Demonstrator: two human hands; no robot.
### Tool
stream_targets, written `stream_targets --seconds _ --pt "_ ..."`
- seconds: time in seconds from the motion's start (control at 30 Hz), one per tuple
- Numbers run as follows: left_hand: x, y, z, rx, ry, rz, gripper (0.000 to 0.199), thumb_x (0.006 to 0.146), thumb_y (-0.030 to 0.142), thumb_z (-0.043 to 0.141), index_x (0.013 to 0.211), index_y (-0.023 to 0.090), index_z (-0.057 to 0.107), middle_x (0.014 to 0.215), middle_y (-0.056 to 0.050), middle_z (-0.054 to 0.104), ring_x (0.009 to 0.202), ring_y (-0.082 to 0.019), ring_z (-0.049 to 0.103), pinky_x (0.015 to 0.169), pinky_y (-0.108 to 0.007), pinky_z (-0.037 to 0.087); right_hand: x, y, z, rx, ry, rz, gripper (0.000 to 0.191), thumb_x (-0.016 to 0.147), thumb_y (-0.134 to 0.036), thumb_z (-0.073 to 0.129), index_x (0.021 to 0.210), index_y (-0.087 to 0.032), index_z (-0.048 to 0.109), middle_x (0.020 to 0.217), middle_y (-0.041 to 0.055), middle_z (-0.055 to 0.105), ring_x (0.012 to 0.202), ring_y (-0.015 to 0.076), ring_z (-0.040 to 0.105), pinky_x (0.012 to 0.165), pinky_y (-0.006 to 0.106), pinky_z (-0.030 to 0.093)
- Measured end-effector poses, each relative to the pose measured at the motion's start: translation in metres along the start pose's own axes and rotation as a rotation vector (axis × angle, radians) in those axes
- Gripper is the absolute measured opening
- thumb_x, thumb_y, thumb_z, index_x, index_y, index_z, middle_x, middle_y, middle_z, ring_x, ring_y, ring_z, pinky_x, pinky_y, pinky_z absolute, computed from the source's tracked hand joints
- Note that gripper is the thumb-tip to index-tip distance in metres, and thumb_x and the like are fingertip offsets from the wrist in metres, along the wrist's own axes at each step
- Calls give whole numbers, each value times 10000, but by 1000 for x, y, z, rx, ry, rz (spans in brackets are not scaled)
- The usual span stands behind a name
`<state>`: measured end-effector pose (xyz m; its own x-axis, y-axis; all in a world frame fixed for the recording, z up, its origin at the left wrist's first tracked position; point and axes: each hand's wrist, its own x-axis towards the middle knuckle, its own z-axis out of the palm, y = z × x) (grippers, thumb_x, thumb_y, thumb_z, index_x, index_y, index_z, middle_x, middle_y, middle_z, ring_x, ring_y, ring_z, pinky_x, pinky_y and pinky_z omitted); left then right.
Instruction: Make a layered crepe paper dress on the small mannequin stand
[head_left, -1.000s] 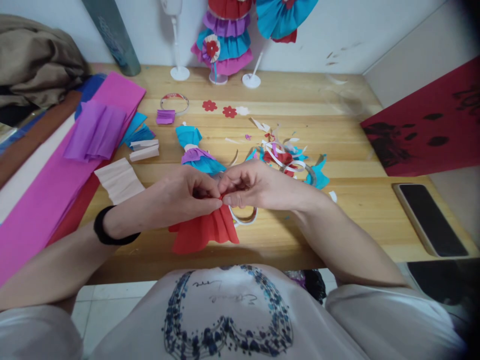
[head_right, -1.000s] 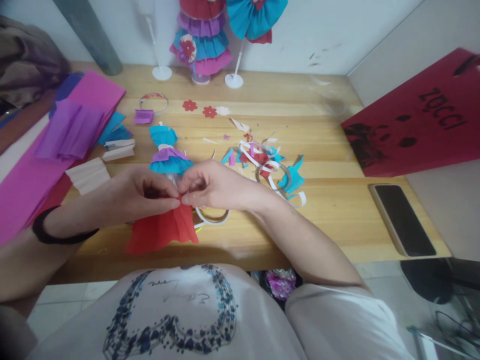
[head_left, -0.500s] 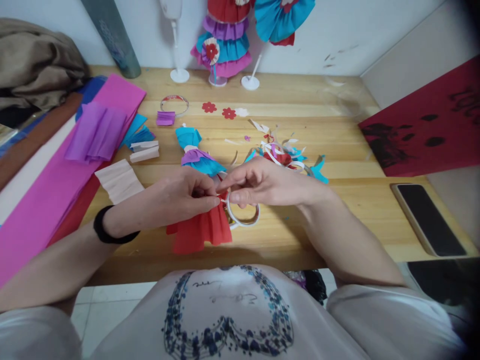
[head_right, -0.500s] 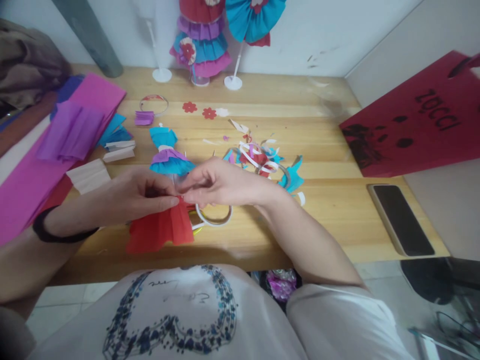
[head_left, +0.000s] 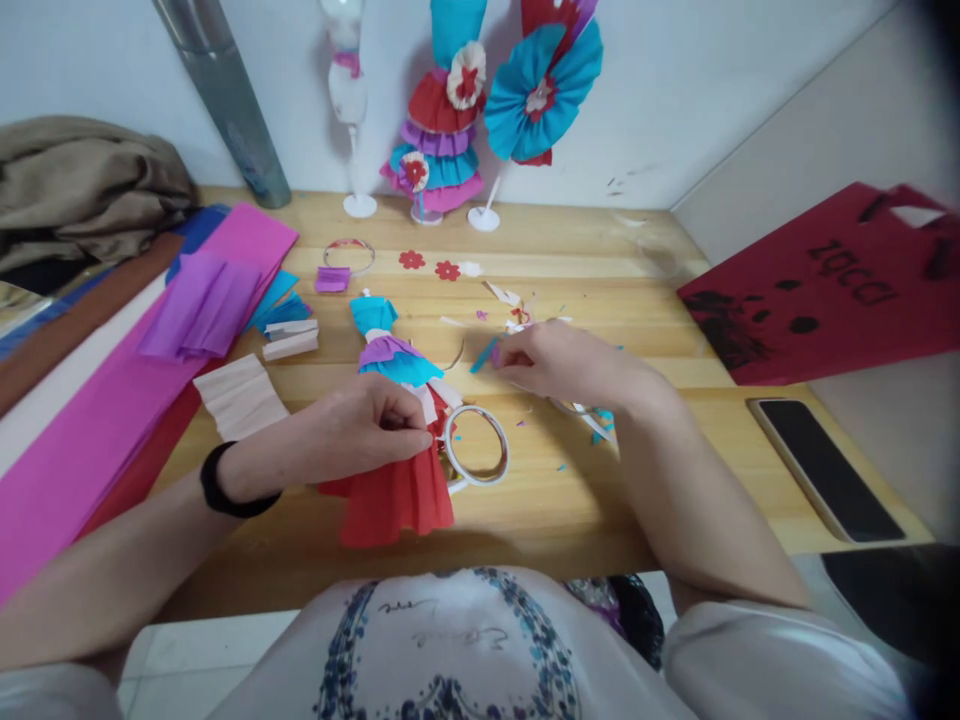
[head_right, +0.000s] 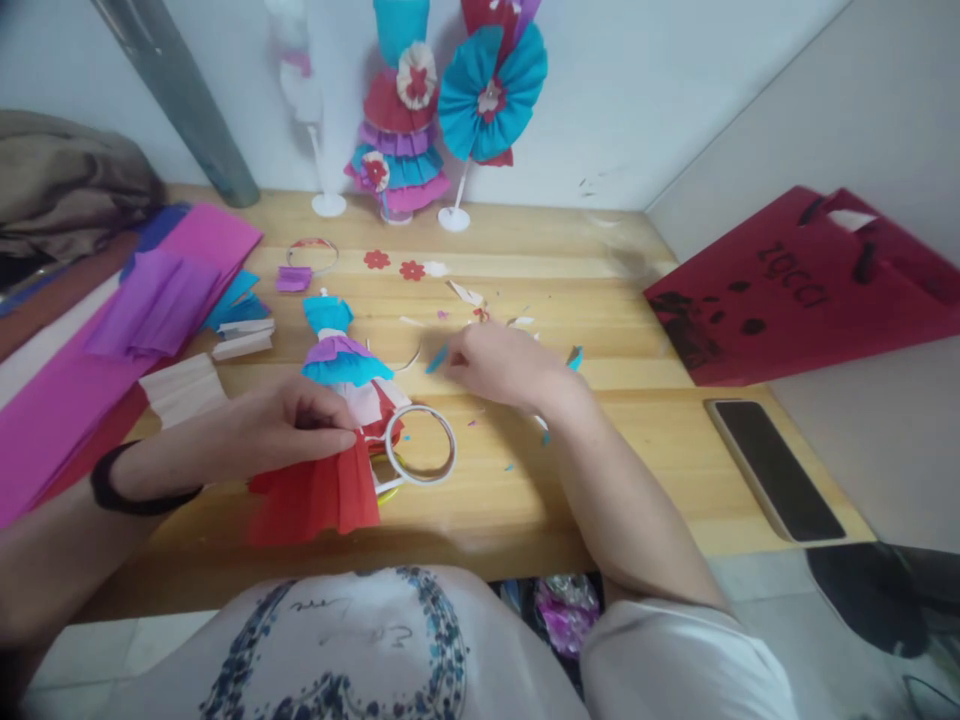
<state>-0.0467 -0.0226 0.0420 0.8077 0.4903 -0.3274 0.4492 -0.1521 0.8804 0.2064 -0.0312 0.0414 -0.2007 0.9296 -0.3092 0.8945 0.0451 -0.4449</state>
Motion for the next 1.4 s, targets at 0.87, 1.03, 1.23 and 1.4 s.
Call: stream_targets --seconds 0.87,1.03,1.23,1.4 --pt "-1 -1 0 -101 -4 60 299 803 203 535 533 166 409 515 45 349 490 -68 312 445 -230 195 -68 33 20 20 170 -17 244 892 -343 508 786 -198 673 671 49 668 583 181 558 578 297 387" --pt "-1 -5 0 -46 28 124 263 777 157 532 538 160 423 534 40 381 513 -69 343 455 -222 224 -32 -5 12 -42 76 -206 229 893 -252 496 733 -202 652 653 32 650 566 148 504 576 284 352" --pt "-2 -9 -1 -58 50 153 197 764 132 543 574 148 494 553 40 434 525 -66 360 452 -203 241 40 -28 -1 83 119 -290 131 796 -190 546 699 -197 633 611 -1 609 573 134 488 559 269 352" --pt "-6 -6 -9 -108 63 88 208 767 201 595 577 136 540 523 44 437 517 -68 356 472 -211 237 81 -31 -4 285 123 -327 120 741 -181 590 624 -201 576 535 -15 553 522 138 504 551 277 397"
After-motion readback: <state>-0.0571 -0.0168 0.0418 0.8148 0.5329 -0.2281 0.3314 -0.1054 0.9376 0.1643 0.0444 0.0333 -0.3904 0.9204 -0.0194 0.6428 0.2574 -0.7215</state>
